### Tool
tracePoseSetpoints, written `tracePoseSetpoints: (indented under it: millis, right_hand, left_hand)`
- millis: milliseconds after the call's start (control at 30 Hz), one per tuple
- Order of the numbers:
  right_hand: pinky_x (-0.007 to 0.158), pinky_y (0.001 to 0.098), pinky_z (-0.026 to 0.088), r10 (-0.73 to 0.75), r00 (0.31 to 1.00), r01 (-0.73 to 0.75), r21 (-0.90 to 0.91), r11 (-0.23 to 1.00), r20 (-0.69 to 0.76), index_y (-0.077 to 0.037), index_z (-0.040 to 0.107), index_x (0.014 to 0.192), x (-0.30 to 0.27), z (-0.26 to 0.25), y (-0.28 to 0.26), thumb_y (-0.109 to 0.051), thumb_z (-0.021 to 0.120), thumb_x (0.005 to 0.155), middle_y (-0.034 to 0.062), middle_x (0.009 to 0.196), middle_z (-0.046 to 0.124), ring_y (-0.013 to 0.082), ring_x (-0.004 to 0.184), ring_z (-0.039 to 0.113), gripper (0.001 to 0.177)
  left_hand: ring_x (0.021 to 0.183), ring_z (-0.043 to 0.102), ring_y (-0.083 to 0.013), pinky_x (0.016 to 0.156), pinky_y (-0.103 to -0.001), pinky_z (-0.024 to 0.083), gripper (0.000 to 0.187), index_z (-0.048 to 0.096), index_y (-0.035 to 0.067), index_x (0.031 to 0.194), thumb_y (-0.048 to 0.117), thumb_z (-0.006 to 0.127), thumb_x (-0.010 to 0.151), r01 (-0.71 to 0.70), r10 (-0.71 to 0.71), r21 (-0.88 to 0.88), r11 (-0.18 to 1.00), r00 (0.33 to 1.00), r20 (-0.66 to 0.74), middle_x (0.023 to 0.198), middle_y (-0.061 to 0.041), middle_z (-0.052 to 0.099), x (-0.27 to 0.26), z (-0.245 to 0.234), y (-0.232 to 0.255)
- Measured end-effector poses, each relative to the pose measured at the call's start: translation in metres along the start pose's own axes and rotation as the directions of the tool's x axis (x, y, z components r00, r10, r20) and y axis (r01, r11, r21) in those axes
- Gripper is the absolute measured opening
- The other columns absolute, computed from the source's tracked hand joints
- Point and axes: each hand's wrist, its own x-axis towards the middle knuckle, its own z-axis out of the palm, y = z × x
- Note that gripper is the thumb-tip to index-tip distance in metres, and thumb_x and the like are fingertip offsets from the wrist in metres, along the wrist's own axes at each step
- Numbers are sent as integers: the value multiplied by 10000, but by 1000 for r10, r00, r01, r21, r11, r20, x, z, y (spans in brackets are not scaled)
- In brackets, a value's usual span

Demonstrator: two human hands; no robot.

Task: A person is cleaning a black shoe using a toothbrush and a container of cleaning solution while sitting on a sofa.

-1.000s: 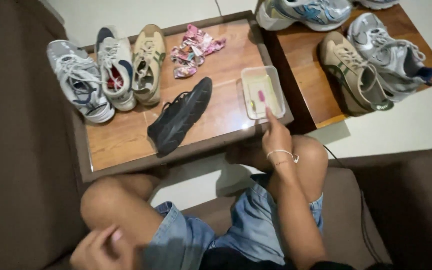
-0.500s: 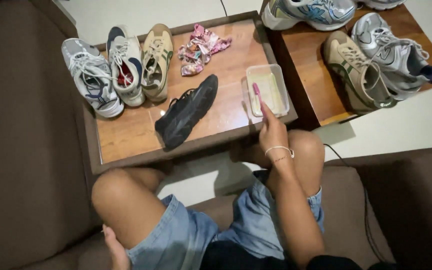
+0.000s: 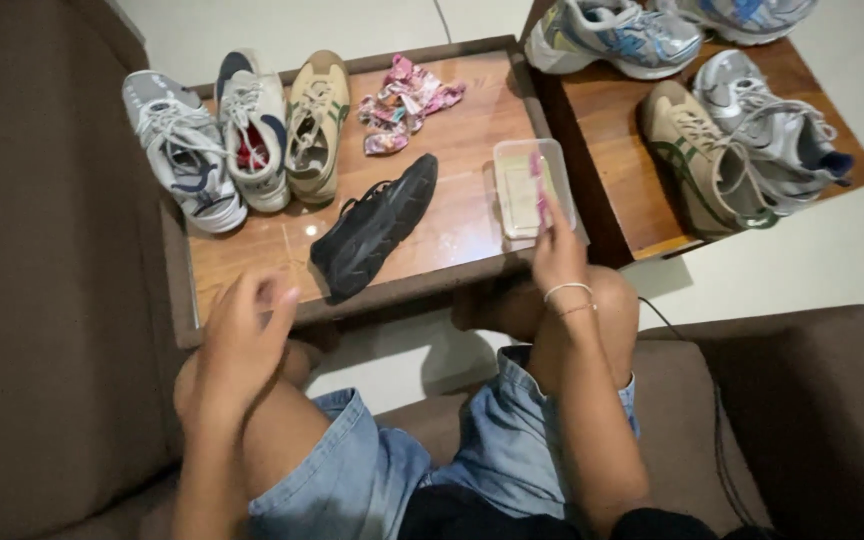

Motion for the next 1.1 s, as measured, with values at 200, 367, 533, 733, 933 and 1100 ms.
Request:
tracePoseSetpoints:
  millis: [200,367,533,733,933,1100]
  right_hand:
    - [1110,516,459,190,977,-176,-136,975,97,-347,435,1534,-3,15,27,-62,489,974,262,1304,646,430,1258,582,631]
    - [1098,543,444,-83,987,86,-12,996,140,-154,474,1515,-25,17,-29,59,496,922,302,1347,607,457,1276,554,630]
    - [944,468,562,-372,847,394,23,919,379,-253,637,1401,-45,28,-65,29,534,949,117,1058,769,337,1050,707,542]
    - [1006,473,530,-246,942,281,-139,950,227,-229,617,1426,-21,33,-27,-16,540,947,154,1137,739,350,1122,672,529]
    - [1038,445,517,-197,956,227,-121,966,219,-182,676,1355,-24,27,-26,-41,561,940,116,1229,727,311,1178,658,453]
    - [1017,495,525,-249,915,267,-14,964,317,-222,658,1362,-40,3,-62,-15,543,918,173,1165,743,389,1146,663,503]
  left_hand:
    - [1441,311,-538,1161,-693,253,862,289,-30,1555,424,683,938,63,-168,237,969,875,454,1545,-292,392,80,41,34]
    - [1433,297,-563,1162,-681,294,929,342,-1,1522,402,812,829,49,-186,296,954,871,455,1526,-240,424,67,58,32]
    - [1233,473,-433,1018,-568,417,1010,470,146,1294,511,972,497,-170,77,375,911,966,248,1198,-63,498,63,105,-14]
    - [1060,532,-406,968,-556,451,992,529,115,1219,482,991,422,-375,316,463,803,927,202,1022,-70,496,64,117,-30]
    - [1021,564,-435,856,-558,517,741,588,81,1123,696,735,737,-411,376,342,845,912,166,971,-106,566,72,124,-37]
    - [1037,567,-385,853,-533,530,515,608,157,1041,645,443,1019,-352,323,309,883,936,142,932,-63,598,86,131,-49]
